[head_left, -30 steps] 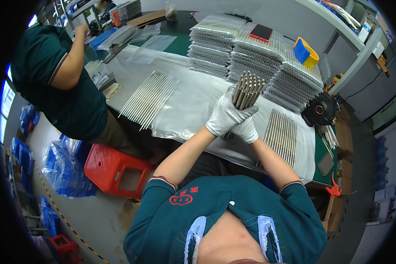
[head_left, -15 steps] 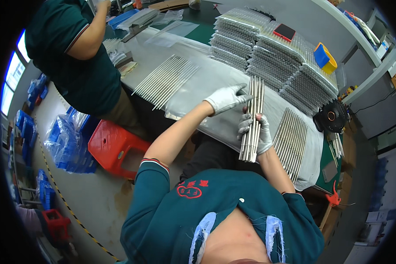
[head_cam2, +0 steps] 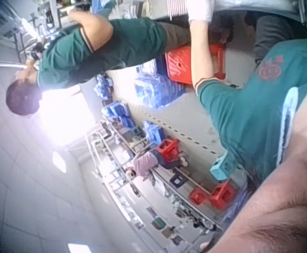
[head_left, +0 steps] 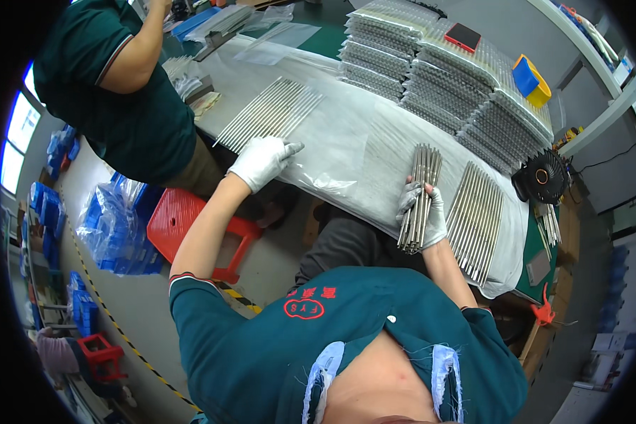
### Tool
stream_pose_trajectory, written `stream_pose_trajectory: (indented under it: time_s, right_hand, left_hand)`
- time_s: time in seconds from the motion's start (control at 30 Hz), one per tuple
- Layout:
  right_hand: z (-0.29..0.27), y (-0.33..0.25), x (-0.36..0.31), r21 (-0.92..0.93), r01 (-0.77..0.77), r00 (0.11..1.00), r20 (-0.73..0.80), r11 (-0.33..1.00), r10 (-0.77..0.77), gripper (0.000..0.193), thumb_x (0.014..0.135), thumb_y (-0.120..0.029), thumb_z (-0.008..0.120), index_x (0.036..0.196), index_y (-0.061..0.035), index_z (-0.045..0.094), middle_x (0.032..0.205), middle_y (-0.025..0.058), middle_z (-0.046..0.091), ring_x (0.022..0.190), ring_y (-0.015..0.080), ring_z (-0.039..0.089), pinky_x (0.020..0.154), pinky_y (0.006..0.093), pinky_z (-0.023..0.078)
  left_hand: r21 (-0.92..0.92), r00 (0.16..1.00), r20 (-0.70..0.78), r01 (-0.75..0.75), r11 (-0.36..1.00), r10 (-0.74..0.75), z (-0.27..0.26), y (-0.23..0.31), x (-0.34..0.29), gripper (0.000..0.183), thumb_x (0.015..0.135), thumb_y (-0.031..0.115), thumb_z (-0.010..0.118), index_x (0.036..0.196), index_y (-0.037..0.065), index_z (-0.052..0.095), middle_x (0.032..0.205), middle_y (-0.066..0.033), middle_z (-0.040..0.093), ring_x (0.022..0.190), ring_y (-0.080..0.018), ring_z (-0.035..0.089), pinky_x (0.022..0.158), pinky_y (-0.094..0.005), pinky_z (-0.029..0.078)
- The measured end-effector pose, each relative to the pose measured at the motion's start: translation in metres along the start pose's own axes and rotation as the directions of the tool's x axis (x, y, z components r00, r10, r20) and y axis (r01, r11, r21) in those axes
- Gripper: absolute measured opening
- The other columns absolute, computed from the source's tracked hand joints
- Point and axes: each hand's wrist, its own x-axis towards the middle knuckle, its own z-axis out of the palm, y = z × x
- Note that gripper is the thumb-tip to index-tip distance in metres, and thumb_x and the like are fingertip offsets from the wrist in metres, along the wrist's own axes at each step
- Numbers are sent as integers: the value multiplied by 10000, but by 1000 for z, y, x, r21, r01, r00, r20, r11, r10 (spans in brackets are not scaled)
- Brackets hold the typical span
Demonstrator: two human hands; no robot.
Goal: The person arranges metal rods on a table, places them into plastic bags, and uses a sanding block to smooth the ends of the rods. The person then places the rods back into the bags and stacks them.
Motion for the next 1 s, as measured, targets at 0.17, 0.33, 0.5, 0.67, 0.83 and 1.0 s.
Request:
stream_pose_trajectory:
  time_s: [0.17,0.33,0.5,0.67,0.83,1.0]
  right_hand:
    - [4,2,-5,-59,-55,996,73,997,59,395,769,-171,634,1135,-78,521,812,-21,537,662,125,562,612,302,504]
    - [32,14,-24,-442,-107,994,-77,891,81,554,713,-140,649,1224,-57,450,828,62,525,654,146,548,588,310,506]
    - [42,21,-26,-546,-196,979,-154,815,132,566,713,-145,658,1230,-48,449,817,66,535,651,147,561,580,311,525]
    - [38,25,-20,-531,-282,958,-208,799,200,548,730,-157,642,1229,-58,437,820,53,522,655,139,539,587,294,502]
    - [27,23,-13,-355,-313,949,-159,881,273,399,751,-210,640,1101,-66,514,752,55,552,617,172,569,567,331,514]
    - [41,19,-3,-172,-376,926,-99,910,364,235,756,-284,633,880,-108,539,659,17,562,606,183,581,586,351,515]
  left_hand:
    - [42,930,-330,-159,986,164,49,38,40,332,760,149,610,1089,192,622,802,-86,565,732,-281,581,640,-401,476]
    - [-257,952,-302,-38,966,-43,44,79,93,197,809,229,575,957,187,699,848,-105,645,820,-289,624,720,-407,498]
    - [-463,963,-194,76,883,-185,12,74,131,316,846,339,548,997,99,685,1029,-117,648,965,-289,604,834,-341,476]
    - [-427,861,-506,-296,854,45,-7,105,129,250,870,274,539,1045,152,670,953,-95,659,885,-280,618,769,-347,492]
    - [-237,812,-473,-492,838,342,-17,135,84,227,864,271,553,1044,189,666,787,-71,632,752,-261,620,683,-361,499]
    - [-274,891,-378,-368,889,252,-20,155,57,236,895,250,518,1050,149,665,817,-73,655,786,-234,633,700,-319,496]
